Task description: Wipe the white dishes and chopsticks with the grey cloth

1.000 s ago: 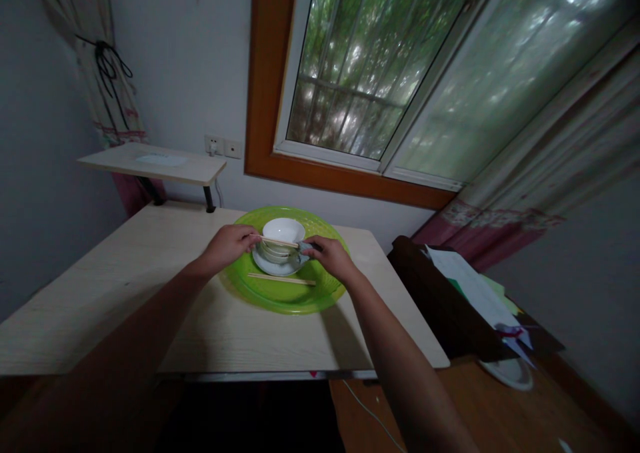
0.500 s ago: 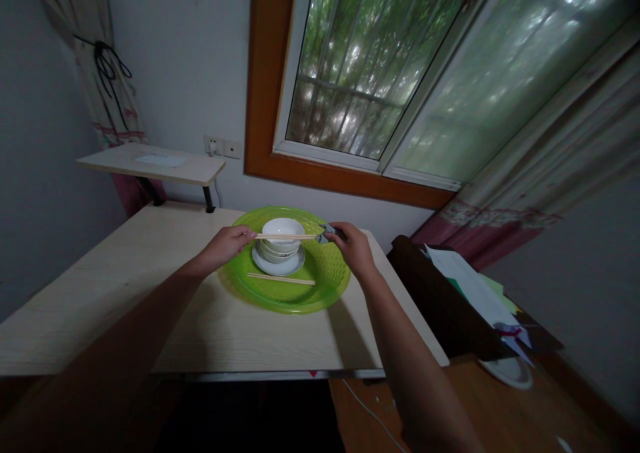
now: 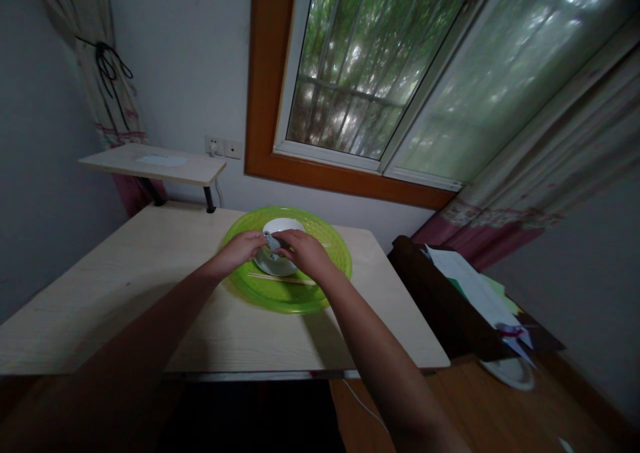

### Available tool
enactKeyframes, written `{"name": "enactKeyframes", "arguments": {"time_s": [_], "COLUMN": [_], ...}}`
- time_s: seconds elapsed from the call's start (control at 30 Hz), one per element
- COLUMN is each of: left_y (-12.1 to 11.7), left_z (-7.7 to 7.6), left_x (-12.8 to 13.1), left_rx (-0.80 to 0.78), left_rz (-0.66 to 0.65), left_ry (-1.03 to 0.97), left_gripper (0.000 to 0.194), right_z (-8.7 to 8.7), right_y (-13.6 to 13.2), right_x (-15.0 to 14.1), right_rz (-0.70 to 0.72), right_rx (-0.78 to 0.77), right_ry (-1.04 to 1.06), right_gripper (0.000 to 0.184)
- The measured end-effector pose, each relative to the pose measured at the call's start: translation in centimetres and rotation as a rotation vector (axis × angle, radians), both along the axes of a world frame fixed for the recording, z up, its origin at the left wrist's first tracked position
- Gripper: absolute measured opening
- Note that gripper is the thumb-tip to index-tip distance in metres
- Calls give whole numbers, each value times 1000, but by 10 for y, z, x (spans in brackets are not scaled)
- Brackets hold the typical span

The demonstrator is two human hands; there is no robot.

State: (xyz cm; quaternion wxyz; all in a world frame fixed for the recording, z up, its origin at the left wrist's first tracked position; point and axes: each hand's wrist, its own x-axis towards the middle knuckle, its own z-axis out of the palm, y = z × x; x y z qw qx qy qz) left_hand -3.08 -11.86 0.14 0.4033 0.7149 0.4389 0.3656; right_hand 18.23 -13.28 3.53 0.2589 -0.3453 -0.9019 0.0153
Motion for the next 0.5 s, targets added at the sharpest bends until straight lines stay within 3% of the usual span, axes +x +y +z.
{"name": "enactKeyframes", "arguments": {"time_s": [0.13,0.3,0.5], "left_y": [-4,-8,-10], "left_z": [6,17,26], "left_x": [0,-6,-27], "left_rx": [-212,-244,-173], "left_rz": [31,72,96], "left_ry": [-95,-150,-117], "left_gripper": [32,33,32], "right_z": [-4,-6,-7], "right_y": [0,3,7], "right_x": [-1,13,42], "right_rz": [-91,-152,-254], "right_rx": [-22,17,5], "right_ry": [-71,-118,-112], "right_gripper": [36,31,30]}}
